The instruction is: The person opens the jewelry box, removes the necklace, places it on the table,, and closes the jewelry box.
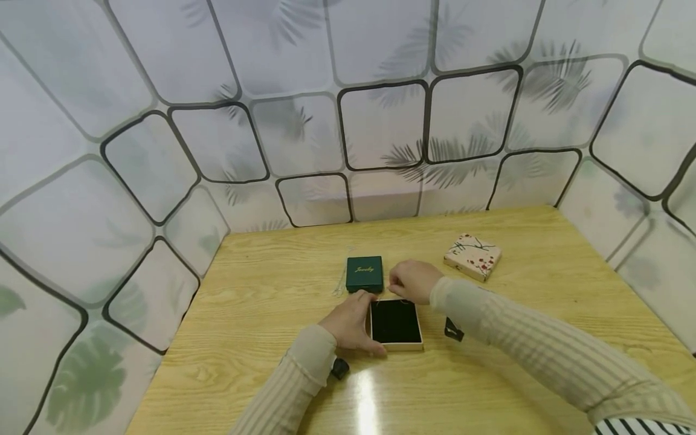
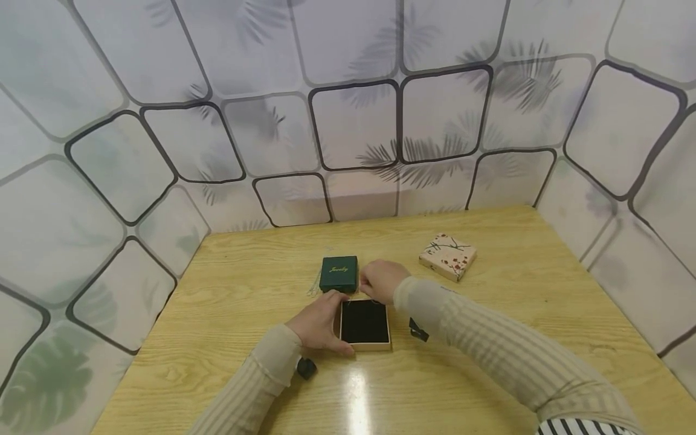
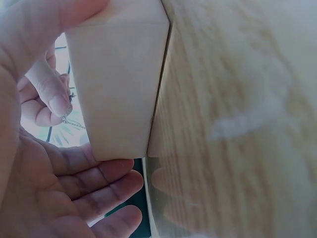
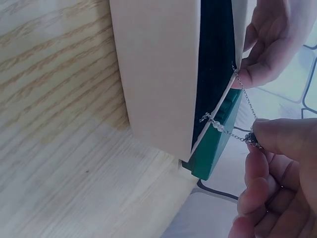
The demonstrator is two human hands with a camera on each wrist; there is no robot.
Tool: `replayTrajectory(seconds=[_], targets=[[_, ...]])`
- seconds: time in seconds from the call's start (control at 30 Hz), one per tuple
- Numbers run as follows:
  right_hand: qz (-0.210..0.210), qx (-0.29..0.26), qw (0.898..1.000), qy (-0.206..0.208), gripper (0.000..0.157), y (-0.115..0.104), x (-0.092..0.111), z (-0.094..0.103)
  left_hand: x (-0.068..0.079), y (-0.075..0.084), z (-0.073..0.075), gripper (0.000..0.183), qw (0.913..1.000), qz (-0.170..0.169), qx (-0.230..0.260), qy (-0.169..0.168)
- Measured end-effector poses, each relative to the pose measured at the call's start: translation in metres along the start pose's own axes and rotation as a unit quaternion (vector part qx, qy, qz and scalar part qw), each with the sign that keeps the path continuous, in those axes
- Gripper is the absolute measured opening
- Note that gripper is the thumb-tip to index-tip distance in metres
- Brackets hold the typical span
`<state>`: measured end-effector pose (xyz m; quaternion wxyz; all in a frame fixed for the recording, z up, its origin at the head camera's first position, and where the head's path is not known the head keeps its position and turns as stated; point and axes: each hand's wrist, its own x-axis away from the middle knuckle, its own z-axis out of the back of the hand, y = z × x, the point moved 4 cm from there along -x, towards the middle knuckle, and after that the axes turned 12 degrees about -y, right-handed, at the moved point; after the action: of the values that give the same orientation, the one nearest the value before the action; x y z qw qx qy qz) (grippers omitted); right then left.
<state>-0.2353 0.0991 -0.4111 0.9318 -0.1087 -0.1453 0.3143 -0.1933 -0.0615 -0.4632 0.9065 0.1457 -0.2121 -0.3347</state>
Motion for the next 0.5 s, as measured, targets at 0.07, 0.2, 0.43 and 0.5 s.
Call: replayTrajectory(seconds=[0.07,0.2,0.43,0.5], targets=[[0.002,0.001,1.000,0.001,0.015,0.0008,0.0002,0.0004,-0.0003,-0.0001,0.0000,0.111,1.0000,0.000,0.000,-0.001],[0.004,0.000,1.000,0.004,0.014,0.0037,0.0000,0.0005,-0.0003,0.0003,0.0004,0.111,1.0000,-0.001,-0.001,-0.001],[0.002,-0.010,1.000,0.010,0.014,0.0060,0.0016,0.0054,0.0005,0.0000,0.0004,0.111,1.0000,0.001,0.000,-0.004],[0.001,-0.010,1.000,0.012,0.014,0.0067,0.0017,0.0069,0.0006,0.0000,0.0004,0.111,1.0000,0.002,0.000,-0.004]])
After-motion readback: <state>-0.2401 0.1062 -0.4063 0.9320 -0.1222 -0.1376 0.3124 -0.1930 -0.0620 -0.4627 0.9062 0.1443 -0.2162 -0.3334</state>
